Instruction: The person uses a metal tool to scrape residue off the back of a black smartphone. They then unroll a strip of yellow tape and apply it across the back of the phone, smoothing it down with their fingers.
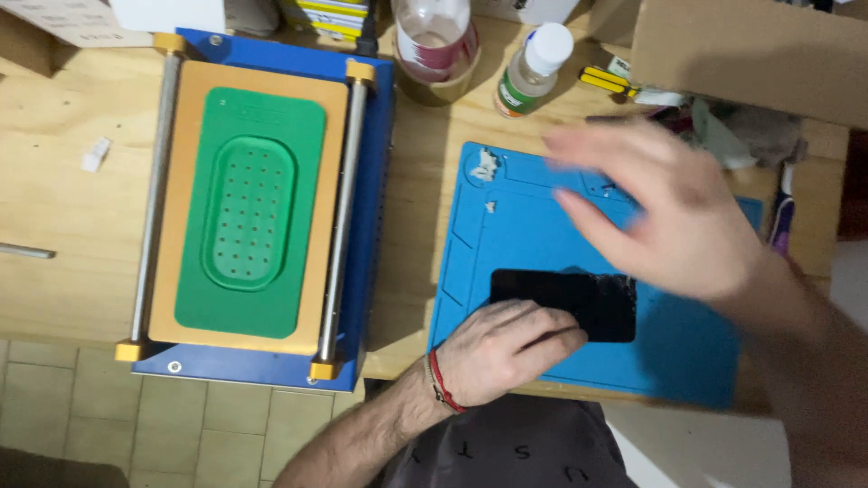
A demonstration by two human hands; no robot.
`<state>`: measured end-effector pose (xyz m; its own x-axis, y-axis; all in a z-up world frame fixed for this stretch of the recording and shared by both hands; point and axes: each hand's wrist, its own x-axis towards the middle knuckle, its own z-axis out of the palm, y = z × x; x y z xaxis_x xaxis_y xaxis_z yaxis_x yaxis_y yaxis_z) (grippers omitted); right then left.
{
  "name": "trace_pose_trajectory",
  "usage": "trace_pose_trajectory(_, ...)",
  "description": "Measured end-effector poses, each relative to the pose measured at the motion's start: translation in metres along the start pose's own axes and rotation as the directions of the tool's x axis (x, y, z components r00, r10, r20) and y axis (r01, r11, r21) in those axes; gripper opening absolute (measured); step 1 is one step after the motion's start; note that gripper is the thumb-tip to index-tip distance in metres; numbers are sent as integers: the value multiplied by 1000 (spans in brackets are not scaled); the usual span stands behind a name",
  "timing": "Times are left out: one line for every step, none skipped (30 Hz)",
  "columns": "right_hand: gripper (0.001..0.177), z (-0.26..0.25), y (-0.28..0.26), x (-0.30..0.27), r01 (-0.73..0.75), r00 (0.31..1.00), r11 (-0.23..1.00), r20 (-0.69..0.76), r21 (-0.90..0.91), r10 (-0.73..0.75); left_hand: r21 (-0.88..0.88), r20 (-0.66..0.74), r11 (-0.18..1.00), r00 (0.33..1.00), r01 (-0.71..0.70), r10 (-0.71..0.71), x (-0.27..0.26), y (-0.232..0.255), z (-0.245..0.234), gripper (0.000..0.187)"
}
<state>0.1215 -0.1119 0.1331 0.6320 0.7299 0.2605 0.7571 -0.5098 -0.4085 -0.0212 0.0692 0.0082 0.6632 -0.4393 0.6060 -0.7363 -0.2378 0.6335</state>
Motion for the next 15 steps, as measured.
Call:
trace_pose_trajectory(30, 11, 5, 21, 4, 1000, 1000, -4, 3, -4, 6, 2, 1000, 1000, 1, -1, 1, 0, -1, 18)
trace_pose_trajectory(20, 20, 10, 41, 88, 994, 970, -43, -226, -100, 73, -43, 997, 999, -8, 11, 1, 0, -2, 14)
trace_pose_trajectory(11, 30, 16, 60, 156, 978, 883, -58, -443, -201, 141, -88, 990, 996, -14, 27, 2, 0, -2, 13)
trace_pose_trajectory(11, 47, 19, 72, 150, 979, 882, -60, -446, -197, 137, -84, 990, 996, -18, 30, 5, 2, -4, 13)
trace_pose_trajectory(5, 64, 22, 83, 144, 979, 738, -16, -659, -205, 137, -118, 991, 993, -9, 26, 8, 3, -6, 4)
trace_pose_trajectory(5, 80, 26, 96, 136, 978, 543, 27, -829, -205, 137, -153, 990, 988, -3, 24, 11, 4, -8, 7)
trace_pose_trajectory(5, 94, 31, 99, 131, 979, 539, 24, -832, -202, 136, -151, 991, 988, -10, 30, 10, 4, -8, 7)
trace_pose_trajectory(6, 108, 36, 103, 110, 977, 523, -5, -845, -214, 130, -146, 991, 988, -21, 40, 9, 4, -8, 6)
trace_pose_trajectory(14, 122, 42, 106, 88, 973, 507, -34, -858, -227, 124, -141, 992, 989, -33, 50, 9, 3, -8, 5)
trace_pose_trajectory(14, 122, 43, 108, 84, 974, 506, -36, -859, -223, 122, -139, 992, 989, -36, 53, 8, 4, -8, 5)
trace_pose_trajectory(13, 122, 44, 110, 74, 982, 535, -32, -842, -186, 113, -119, 993, 992, -38, 52, 8, 4, -8, 9)
trace_pose_trajectory(16, 121, 45, 111, 66, 988, 564, -25, -823, -151, 105, -101, 994, 994, -39, 49, 8, 5, -8, 13)
trace_pose_trajectory(16, 111, 41, 112, 64, 989, 563, -24, -824, -149, 103, -101, 994, 994, -40, 50, 7, 4, -7, 13)
trace_pose_trajectory(9, 101, 37, 111, 58, 977, 548, -66, -835, -203, 127, -88, 990, 994, -55, 66, 5, 4, -6, 12)
trace_pose_trajectory(7, 91, 34, 111, 49, 961, 533, -106, -845, -257, 151, -76, 986, 994, -70, 82, 4, 3, -4, 12)
